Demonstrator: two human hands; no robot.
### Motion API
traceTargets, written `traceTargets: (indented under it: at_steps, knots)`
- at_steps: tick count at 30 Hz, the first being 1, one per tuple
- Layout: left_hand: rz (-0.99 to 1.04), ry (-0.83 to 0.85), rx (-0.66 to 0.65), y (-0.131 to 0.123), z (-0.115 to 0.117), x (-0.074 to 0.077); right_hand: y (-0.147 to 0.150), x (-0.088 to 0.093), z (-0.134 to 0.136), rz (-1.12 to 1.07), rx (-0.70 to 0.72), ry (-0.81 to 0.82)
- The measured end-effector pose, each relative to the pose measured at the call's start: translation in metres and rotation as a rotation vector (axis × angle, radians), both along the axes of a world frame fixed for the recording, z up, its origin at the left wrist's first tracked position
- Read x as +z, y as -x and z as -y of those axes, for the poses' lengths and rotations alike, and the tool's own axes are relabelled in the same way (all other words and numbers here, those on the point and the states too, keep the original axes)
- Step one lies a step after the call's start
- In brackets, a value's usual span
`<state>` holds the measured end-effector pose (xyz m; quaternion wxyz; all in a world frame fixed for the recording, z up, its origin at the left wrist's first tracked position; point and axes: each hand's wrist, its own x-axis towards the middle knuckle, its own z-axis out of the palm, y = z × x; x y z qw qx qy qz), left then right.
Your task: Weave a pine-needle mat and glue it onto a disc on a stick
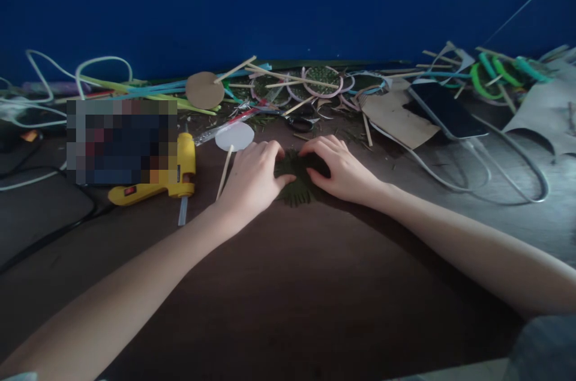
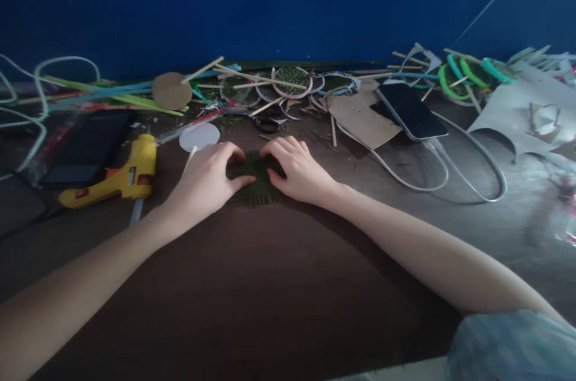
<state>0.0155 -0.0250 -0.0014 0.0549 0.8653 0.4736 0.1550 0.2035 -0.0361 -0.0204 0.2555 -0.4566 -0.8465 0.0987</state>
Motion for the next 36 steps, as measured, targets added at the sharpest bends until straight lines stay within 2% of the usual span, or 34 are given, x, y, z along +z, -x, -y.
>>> traceTargets:
  at_steps: [36]
  knots:
    - [-0.006, 0.033, 0.018, -0.0013, 0.0005, 0.0006, 0.0006, 0.0005, 0.0003, 0.018, -0.001, -0.019]
